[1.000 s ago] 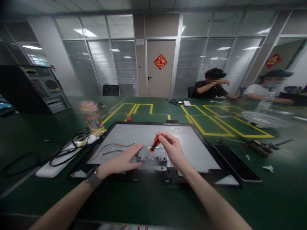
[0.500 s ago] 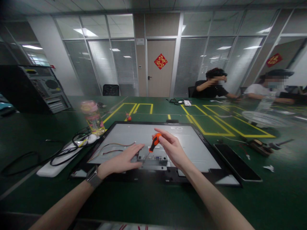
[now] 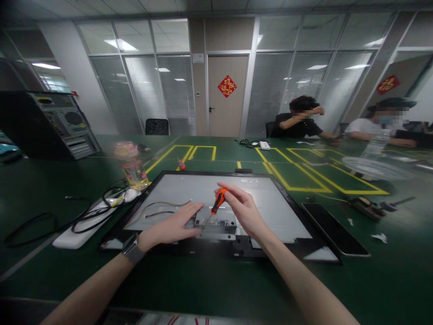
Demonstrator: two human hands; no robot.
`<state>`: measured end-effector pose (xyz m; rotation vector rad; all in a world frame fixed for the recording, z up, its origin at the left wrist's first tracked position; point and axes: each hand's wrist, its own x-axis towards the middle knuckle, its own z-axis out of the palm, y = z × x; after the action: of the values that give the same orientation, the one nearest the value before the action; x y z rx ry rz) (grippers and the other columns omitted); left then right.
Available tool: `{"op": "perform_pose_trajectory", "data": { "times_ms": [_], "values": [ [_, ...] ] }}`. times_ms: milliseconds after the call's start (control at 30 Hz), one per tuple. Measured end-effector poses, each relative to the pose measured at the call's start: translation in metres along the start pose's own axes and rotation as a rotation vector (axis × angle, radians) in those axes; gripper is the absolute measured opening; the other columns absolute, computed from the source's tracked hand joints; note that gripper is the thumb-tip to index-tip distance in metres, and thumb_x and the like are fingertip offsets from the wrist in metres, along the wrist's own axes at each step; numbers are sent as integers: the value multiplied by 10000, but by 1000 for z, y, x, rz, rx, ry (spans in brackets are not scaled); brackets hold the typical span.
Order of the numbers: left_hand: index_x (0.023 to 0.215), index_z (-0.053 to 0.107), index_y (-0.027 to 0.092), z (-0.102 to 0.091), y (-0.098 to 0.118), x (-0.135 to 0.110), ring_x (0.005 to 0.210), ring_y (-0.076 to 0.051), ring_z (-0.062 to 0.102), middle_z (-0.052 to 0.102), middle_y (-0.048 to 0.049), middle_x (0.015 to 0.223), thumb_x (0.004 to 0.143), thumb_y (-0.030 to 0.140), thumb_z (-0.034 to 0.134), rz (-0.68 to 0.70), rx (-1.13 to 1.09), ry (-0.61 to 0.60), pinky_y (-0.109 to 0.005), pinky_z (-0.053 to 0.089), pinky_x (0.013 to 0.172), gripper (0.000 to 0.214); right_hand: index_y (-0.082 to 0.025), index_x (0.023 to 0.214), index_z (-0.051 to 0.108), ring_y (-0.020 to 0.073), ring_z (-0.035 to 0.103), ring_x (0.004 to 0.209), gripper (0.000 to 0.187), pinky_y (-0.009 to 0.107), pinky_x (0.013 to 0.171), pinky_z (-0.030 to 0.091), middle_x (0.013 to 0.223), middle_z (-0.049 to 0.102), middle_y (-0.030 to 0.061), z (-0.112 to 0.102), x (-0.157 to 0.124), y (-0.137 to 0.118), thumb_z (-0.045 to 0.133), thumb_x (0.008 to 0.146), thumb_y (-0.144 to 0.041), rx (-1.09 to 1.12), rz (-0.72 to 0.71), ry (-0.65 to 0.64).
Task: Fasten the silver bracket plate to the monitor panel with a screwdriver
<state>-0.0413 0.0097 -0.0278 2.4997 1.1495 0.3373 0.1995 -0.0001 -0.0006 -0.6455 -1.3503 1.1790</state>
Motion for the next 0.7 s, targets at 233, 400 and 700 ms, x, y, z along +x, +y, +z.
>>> {"op": "perform_pose_trajectory", "data": {
  "times_ms": [233,400,700],
  "values": [
    [1459,315,154,2,-4,1,1412,-314,298,349,-142,1524,871,477,579,26,-3,9,-451,186,1177,722,-275,920,737,203,658,880,199,387,857,516,968,713,31,0,-1,1,714,798,-430,-94,-71,29],
    [1461,314,167,2,-4,0,1409,-305,309,357,-133,1522,868,472,580,27,-4,11,-437,196,1175,718,-302,1070,716,216,663,972,268,429,948,474,1001,733,37,-1,-1,0,684,830,-417,-77,-43,-7],
    [1451,326,164,1,-2,0,1413,-302,301,363,-140,1517,865,469,582,13,13,7,-442,201,1171,708,-287,897,751,191,658,861,180,366,821,528,951,710,18,2,-1,6,753,763,-407,-49,-88,64]
  ]
}}
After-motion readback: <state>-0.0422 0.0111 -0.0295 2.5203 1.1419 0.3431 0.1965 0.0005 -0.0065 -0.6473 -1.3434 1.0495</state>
